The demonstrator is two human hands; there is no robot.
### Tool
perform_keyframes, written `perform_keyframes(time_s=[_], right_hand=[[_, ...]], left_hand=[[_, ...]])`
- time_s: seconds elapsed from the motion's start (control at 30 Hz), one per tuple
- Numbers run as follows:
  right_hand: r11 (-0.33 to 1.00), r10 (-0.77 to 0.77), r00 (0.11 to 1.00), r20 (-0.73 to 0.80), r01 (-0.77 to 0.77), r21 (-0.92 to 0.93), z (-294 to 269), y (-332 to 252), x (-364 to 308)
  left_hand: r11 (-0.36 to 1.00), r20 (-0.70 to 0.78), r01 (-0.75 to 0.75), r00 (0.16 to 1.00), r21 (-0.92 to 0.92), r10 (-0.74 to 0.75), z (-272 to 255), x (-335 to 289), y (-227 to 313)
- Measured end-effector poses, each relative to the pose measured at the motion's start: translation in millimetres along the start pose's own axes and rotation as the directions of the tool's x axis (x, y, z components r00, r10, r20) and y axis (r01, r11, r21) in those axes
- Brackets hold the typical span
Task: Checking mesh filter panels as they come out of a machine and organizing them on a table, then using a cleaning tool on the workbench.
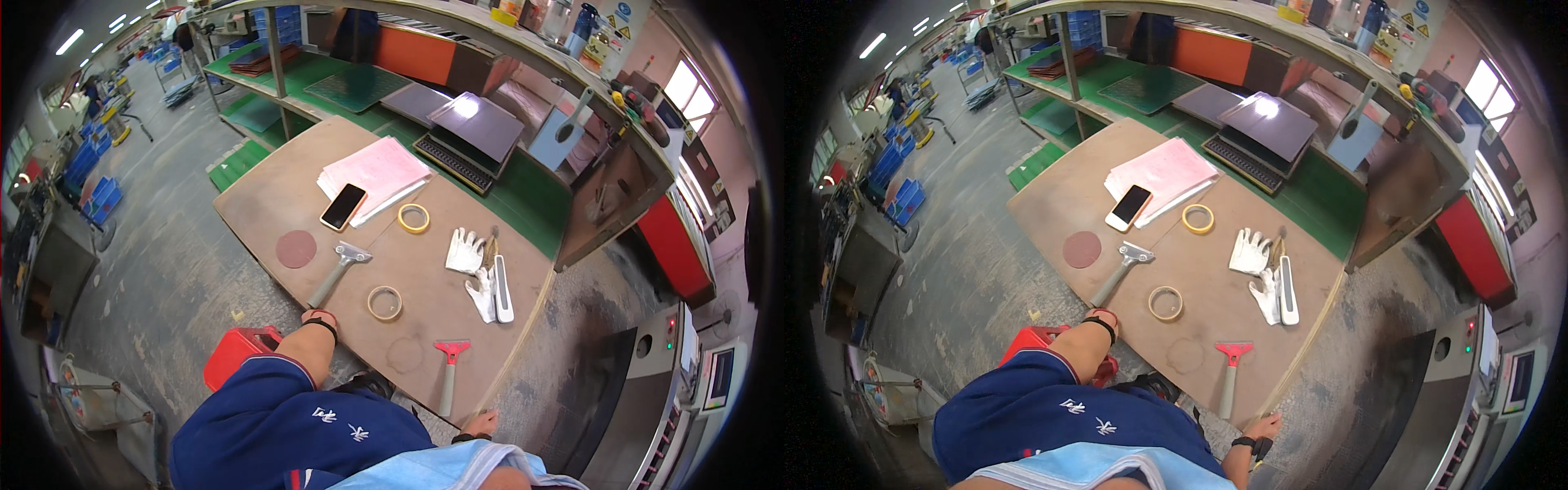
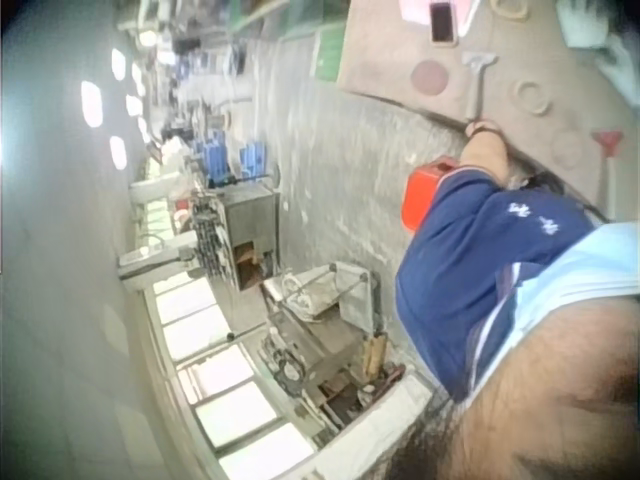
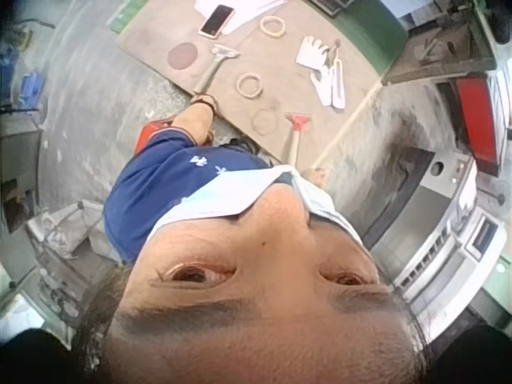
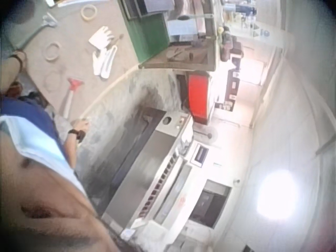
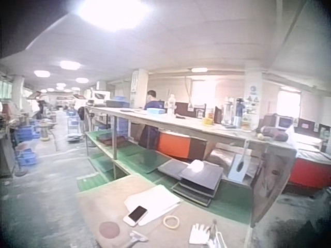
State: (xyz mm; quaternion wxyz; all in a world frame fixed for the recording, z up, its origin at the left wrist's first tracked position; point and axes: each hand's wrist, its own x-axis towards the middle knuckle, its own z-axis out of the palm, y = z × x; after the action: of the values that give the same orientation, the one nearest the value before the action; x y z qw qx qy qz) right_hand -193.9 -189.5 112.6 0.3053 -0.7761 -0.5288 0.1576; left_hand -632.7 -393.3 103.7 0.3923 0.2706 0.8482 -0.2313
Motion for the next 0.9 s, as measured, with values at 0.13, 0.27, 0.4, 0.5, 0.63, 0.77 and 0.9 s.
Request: perform_keyframes(time_s=[0.13,0.27,0.4,0.5,0.63,0.77,0.9], right_hand=[[0.999,-0.036,0.999,-0.011,0.036,0.027,-1,0,1],[0.993,-0.118,0.988,-0.096,0.12,0.019,6,1,1],[0.991,-0.118,0.986,-0.121,0.123,0.042,6,1,-2],[0.996,-0.091,0.994,-0.055,0.09,-0.014,4,3,1],[0.997,-0.066,0.994,-0.085,0.068,0.021,0,14,3],[1.0,-0.012,0.999,-0.03,0.012,-0.004,20,42,12],[0.999,-0.027,1.0,-0.009,0.027,-0.02,13,14,6]], left_hand=[[0.998,0.073,0.055,0.996,0.029,-0.057,-2,2,1],[0.998,0.059,0.038,0.997,0.044,-0.041,-5,-6,1],[0.998,0.041,0.016,0.999,0.053,-0.018,-12,-16,2],[0.998,0.023,-0.005,1.0,0.07,0.004,-21,-34,4],[0.988,-0.029,-0.072,0.997,0.135,0.077,-41,-57,14],[0.93,-0.178,-0.153,0.959,0.334,0.222,4,3,6],[0.974,0.035,-0.169,0.986,0.151,0.166,8,15,-14]])
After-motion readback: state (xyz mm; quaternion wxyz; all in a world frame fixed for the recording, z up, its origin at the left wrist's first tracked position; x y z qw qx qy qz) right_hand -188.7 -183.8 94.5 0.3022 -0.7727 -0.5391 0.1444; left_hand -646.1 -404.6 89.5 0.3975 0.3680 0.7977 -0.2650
